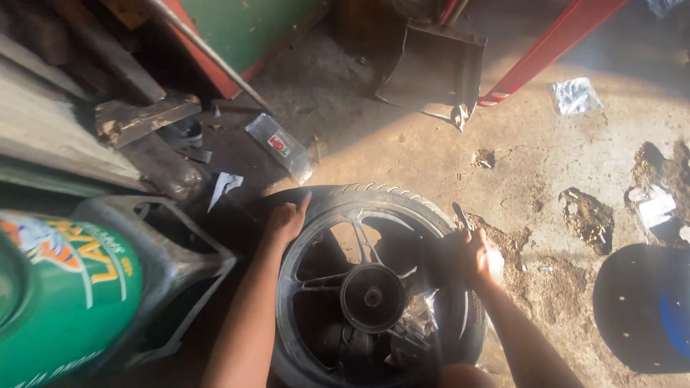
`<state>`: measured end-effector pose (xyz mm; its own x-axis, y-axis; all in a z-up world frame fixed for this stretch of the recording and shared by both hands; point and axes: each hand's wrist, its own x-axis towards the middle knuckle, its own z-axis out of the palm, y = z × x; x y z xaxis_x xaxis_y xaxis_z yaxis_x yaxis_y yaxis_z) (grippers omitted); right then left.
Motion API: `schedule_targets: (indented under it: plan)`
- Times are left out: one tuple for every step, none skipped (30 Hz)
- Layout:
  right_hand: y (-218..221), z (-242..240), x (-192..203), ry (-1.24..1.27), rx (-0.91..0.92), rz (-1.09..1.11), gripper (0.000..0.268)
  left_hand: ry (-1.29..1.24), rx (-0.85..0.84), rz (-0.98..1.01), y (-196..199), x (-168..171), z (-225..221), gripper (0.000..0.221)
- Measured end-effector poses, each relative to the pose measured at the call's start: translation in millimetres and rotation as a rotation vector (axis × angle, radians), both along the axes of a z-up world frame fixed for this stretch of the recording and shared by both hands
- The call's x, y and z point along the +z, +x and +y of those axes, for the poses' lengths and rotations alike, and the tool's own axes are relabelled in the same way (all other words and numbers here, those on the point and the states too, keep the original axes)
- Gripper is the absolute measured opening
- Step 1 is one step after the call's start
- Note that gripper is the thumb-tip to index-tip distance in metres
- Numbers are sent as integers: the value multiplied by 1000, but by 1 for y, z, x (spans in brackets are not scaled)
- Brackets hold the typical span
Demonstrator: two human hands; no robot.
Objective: The person is using a tire lever to remove a motorcycle tire from its rim while working on the ground.
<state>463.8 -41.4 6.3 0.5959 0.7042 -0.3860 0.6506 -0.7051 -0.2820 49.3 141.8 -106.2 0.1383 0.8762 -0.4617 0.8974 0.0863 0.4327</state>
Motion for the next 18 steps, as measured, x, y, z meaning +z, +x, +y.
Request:
schedule_targets:
  plan:
    - [7,1,-11,26,28,18,47,-54,-30,38,10,7,9,93]
    - [6,6,-4,23,32,18,47,-56,-26,37,18,30,7,93]
    - [2,9,1,-5,34,-25,47,-93,33,78,24,52,4,93]
    - [-1,12,7,-34,37,-69,49,-128,92,119,30,75,1,94]
    - [0,14,-4,-34,26,-64,49,-127,81,124,32,83,5,94]
    - [2,15,-14,-50,14,-64,45,-129,99,143,34,93,8,93]
    - [8,11,-19,-74,0,-71,42,-140,114,155,41,103,5,92]
    - [7,2,-22,-83,-12,-73,42,-147,101,153,37,92,4,92]
    - [8,1,-24,2,27,-90,42,-138,81,150,33,81,6,91]
    - [9,0,-26,87,66,-108,42,-129,61,147,28,71,8,91]
    - [8,5,-17,93,64,-109,42,-122,60,146,36,62,14,91]
    - [8,10,-10,34,54,-62,40,-112,0,122,45,53,21,91]
    - [7,10,-2,-32,29,-18,39,-108,-75,95,56,40,28,91]
    - [9,6,-8,-32,13,-21,39,-108,-91,93,81,58,37,91]
    - [14,4,-14,37,44,-5,38,-132,-141,94,106,74,42,91]
    - [18,2,-22,106,76,12,38,-156,-190,94,129,88,48,91]
    - [20,1,-24,98,73,5,38,-163,-194,88,140,89,49,91]
    - [21,-1,-26,90,65,1,39,-172,-232,113,151,89,51,89]
